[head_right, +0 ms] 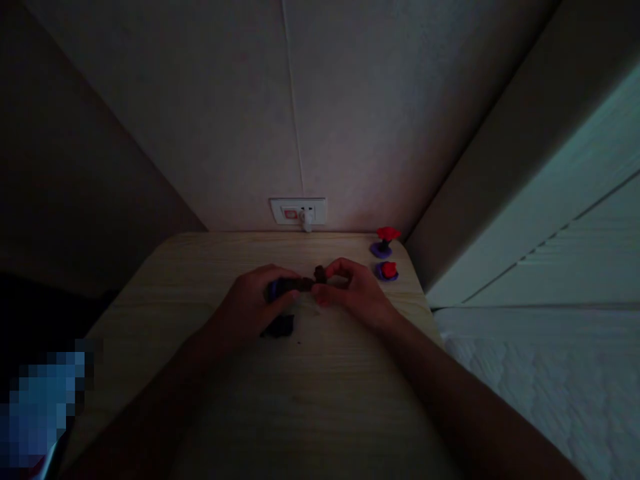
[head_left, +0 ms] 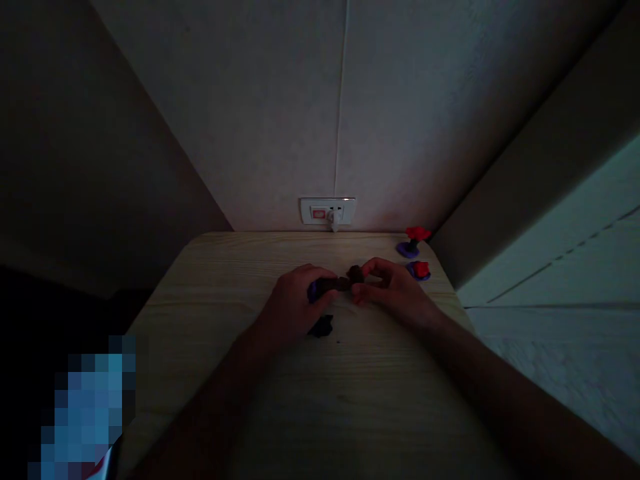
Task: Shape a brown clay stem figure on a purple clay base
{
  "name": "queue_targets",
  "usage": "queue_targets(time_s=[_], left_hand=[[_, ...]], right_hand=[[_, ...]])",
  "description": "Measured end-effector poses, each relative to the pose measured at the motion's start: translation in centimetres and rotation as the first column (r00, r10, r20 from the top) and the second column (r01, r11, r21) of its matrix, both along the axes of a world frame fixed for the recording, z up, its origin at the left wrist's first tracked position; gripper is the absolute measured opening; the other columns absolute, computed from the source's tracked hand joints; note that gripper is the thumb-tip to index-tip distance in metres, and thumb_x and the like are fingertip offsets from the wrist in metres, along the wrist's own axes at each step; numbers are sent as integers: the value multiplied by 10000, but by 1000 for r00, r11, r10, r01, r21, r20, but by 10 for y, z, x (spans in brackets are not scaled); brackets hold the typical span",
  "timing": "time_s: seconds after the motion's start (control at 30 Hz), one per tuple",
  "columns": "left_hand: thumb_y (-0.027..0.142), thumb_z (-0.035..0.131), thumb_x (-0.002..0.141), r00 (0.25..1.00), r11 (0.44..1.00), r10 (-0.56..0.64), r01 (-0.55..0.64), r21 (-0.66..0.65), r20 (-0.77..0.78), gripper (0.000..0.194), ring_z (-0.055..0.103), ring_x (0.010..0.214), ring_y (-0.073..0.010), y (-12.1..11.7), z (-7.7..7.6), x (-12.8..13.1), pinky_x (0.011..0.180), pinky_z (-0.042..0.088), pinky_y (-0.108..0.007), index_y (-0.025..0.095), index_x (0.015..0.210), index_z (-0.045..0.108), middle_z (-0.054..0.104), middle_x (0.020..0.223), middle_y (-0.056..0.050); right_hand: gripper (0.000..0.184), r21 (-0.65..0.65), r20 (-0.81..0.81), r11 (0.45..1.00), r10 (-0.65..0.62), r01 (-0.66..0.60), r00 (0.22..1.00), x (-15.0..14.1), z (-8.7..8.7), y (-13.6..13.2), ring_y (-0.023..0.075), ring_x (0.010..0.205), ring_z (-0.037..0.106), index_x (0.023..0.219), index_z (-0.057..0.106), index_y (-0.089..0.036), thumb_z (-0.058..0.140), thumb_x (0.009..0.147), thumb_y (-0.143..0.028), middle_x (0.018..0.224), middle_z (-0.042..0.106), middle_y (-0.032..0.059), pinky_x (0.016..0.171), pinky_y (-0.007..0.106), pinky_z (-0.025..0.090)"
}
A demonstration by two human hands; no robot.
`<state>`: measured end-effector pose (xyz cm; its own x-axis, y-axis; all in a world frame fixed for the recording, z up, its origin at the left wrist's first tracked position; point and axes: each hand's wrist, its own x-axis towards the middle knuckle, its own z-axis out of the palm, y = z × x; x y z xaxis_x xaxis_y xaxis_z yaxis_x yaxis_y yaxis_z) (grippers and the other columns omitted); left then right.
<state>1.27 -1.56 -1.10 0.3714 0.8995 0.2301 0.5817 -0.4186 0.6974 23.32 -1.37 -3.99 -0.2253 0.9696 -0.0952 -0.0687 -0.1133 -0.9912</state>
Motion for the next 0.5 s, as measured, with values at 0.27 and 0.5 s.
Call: queue_targets(time_s=[0.27,0.5], left_hand=[[210,702,833,997,998,55,-58,41,61,186,691,908,-194,0,1,-2,874,532,-343,207,1014,741,752,987,-37],[228,700,837,990,997,58,-63,35,127,197,691,921,-192,-1,3,-4,875,534,-344,217,1031,737,750,1007,-34]], right_hand=[[292,17,-159,998,56,-54,986,-2,7,-5,159,742,752,920,657,-186,859,735,-286,973,747,36,736,311,635],[472,70,-166,996,73,-62,983,-1,6,-6,184,861,750,1199,692,-244,859,762,-307,1144,757,78,791,368,658]])
